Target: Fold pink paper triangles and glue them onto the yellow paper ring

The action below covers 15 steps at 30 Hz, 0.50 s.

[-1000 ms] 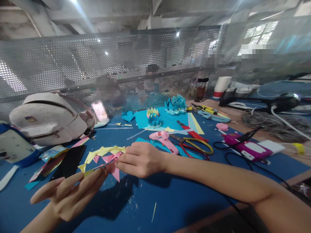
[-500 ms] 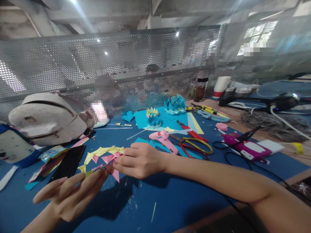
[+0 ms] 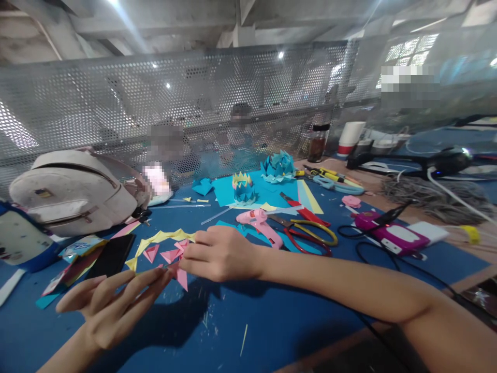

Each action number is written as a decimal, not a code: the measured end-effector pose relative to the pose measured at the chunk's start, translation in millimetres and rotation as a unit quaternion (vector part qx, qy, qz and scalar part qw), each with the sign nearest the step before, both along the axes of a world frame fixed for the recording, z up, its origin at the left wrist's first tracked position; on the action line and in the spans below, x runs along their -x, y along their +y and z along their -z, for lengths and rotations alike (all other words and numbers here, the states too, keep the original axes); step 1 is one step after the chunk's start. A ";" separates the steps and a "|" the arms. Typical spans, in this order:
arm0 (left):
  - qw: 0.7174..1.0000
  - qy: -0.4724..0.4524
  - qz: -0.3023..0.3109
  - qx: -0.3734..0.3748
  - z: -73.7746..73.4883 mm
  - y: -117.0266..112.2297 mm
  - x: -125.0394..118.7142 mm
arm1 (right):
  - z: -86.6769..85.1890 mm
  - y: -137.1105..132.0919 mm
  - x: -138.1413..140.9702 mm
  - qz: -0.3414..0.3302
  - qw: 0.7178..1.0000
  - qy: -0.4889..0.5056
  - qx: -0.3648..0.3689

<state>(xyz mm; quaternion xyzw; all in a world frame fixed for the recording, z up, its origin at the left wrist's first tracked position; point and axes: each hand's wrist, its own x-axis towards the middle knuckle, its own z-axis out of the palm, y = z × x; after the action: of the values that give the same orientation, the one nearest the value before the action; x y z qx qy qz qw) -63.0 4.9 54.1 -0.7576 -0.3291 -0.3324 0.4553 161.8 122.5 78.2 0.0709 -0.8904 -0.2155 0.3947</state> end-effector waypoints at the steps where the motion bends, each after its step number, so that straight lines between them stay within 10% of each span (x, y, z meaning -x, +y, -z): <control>1: 1.000 0.010 -0.014 0.016 -1.1 0.5 1.4 | -0.1 -0.7 0.0 0.008 1.000 -0.003 0.028; 7: 0.995 -0.057 -0.030 0.073 0.5 9.8 6.4 | -6.2 -5.9 -0.1 0.021 0.956 -0.053 0.287; 15: 0.946 -0.222 0.016 0.234 -1.6 13.4 -3.4 | -11.6 -4.2 5.5 0.023 0.776 -0.118 0.620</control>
<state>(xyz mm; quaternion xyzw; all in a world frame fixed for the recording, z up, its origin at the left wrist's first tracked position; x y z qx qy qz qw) -59.5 18.2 55.7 -0.7549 -0.4781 -0.4132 0.1756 156.3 118.3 89.7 -0.1851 -0.8722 0.3838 0.2402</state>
